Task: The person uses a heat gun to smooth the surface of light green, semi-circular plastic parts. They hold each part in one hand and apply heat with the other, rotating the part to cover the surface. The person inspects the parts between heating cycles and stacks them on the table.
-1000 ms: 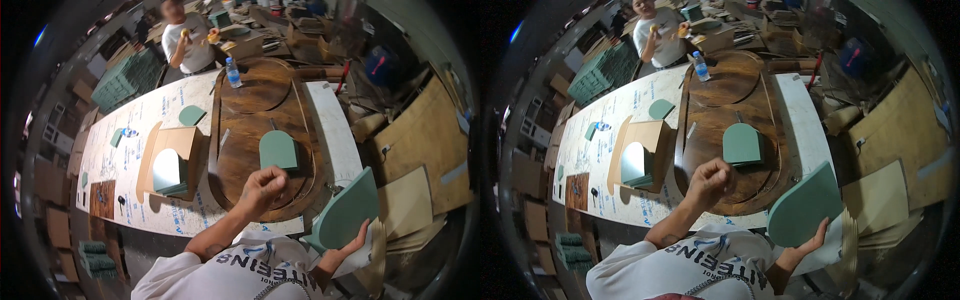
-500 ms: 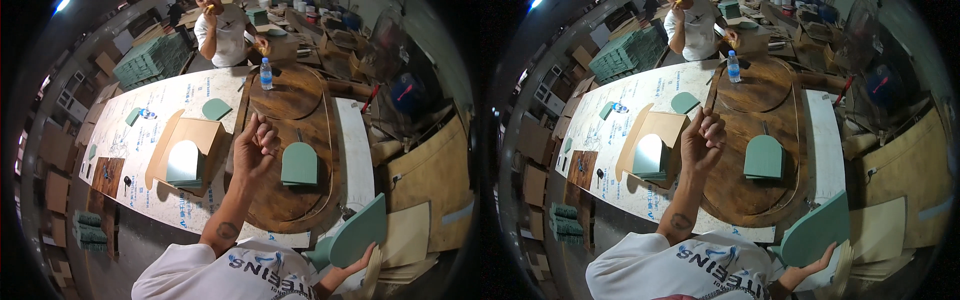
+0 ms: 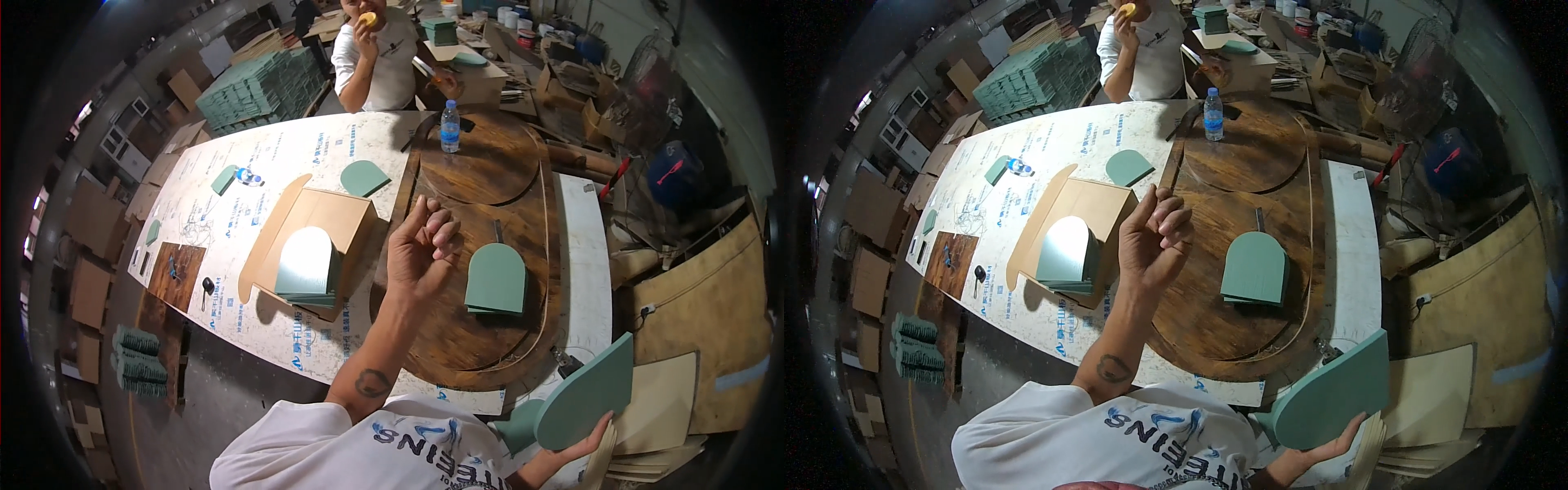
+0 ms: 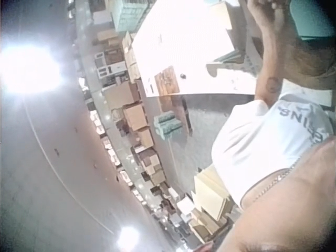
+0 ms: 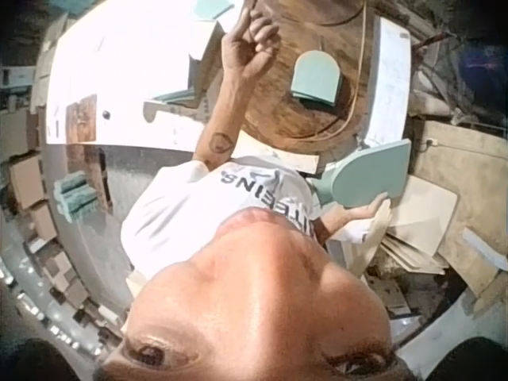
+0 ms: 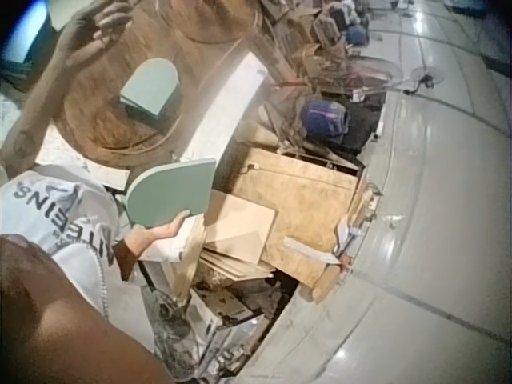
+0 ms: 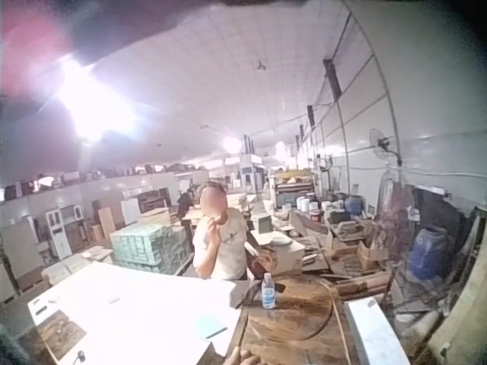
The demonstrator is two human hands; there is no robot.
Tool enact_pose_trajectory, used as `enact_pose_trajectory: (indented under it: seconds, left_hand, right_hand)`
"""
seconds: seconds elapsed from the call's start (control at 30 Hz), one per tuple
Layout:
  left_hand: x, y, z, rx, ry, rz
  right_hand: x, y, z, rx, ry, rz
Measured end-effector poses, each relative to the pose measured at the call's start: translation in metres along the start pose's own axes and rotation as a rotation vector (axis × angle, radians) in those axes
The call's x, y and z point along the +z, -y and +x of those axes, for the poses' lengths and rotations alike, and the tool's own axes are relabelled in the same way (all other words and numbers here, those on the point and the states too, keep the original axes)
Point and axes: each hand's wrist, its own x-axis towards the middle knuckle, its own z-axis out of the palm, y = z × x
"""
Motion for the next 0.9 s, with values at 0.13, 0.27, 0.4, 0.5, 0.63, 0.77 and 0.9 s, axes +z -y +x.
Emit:
enact_pose_trajectory:
  seconds: [0.13,0.27,0.4,0.5,0.63,0.77,0.9]
  left_hand:
    - [-0.002,-0.001,-0.002,-0.019,-0.009,0.019]
    - [-0.008,-0.002,-0.008,-0.028,-0.092,0.034]
    - [-0.015,0.001,-0.017,-0.022,-0.203,0.114]
    - [-0.026,-0.001,-0.021,-0.072,-0.195,0.132]
    - [-0.025,-0.005,-0.027,-0.006,-0.296,0.155]
    - [-0.024,-0.008,-0.028,-0.051,-0.394,0.158]
    - [-0.038,-0.013,-0.034,-0.082,-0.321,0.180]
  right_hand:
    - [0.001,-0.002,-0.004,-0.109,0.061,-0.089]
    - [-0.003,-0.002,0.000,-0.081,0.090,-0.043]
    - [0.017,0.010,-0.006,-0.038,-0.033,-0.067]
    - [0.022,0.012,-0.005,0.006,-0.021,-0.069]
    - [0.013,-0.007,0.000,-0.122,0.085,-0.168]
    - [0.042,0.014,-0.006,0.110,0.054,0.011]
    - [0.070,0.028,-0.010,0.292,0.023,0.141]
